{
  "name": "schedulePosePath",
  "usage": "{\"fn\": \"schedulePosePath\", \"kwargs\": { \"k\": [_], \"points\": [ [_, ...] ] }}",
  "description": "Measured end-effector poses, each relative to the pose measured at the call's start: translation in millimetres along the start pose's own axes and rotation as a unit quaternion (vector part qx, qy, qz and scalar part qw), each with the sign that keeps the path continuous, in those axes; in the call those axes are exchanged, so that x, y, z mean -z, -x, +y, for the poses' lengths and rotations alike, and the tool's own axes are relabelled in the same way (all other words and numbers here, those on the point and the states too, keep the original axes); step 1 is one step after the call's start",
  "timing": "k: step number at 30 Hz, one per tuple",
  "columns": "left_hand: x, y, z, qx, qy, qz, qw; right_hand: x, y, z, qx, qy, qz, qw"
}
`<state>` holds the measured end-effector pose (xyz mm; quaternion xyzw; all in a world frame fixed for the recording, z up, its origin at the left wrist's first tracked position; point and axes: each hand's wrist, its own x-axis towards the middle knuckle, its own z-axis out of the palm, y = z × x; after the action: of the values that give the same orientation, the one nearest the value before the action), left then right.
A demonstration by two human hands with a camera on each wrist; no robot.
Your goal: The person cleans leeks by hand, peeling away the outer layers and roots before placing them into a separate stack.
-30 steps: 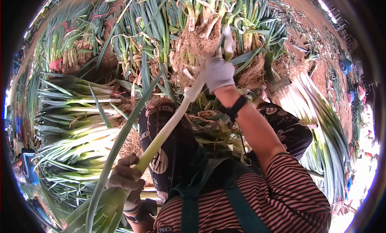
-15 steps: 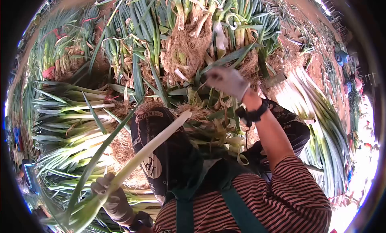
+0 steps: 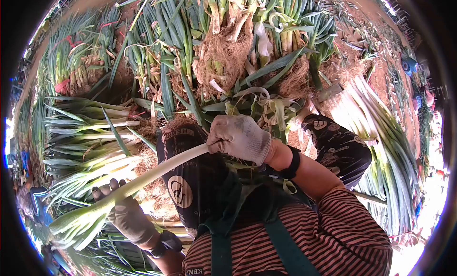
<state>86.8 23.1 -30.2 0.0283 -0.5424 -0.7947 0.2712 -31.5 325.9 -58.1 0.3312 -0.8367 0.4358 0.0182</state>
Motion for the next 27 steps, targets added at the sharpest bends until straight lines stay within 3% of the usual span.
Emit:
{"fn": "schedulePosePath", "kwargs": {
  "k": [3,8,11,15,18,19,22,23,24,25,27],
  "points": [
    [22,-10,-11,-0.016,0.038,-0.065,0.997,2,-1,-7,-0.014,0.049,-0.012,0.999],
    [6,-12,-8,-0.015,0.018,-0.013,1.000,10,6,-23,0.024,0.212,-0.080,0.974],
    [-8,-11,-6,-0.020,-0.003,0.007,1.000,15,14,-36,0.064,0.066,-0.095,0.991],
    [-19,-6,-2,-0.012,-0.045,0.037,0.998,14,-3,-42,0.062,0.091,0.000,0.994],
    [-12,-7,-3,-0.018,-0.030,0.028,0.999,-1,-10,-27,0.076,0.052,0.011,0.996],
    [-11,-6,-2,-0.023,-0.039,0.034,0.998,-4,-12,-32,0.056,0.049,-0.008,0.997],
    [-1,-8,-8,-0.060,-0.069,0.029,0.995,-30,1,-42,0.107,0.101,-0.055,0.988],
    [16,-20,-7,-0.069,-0.120,0.077,0.987,-26,1,-56,0.106,0.155,-0.092,0.978],
    [22,-37,-2,-0.078,-0.170,0.128,0.974,-24,0,-53,0.108,0.118,-0.058,0.985],
    [28,-53,9,-0.109,-0.342,0.092,0.929,-22,2,-47,0.110,0.079,-0.025,0.990],
    [13,-92,37,-0.202,-0.656,0.073,0.723,-10,7,-28,0.067,0.025,0.038,0.997]
  ]
}}
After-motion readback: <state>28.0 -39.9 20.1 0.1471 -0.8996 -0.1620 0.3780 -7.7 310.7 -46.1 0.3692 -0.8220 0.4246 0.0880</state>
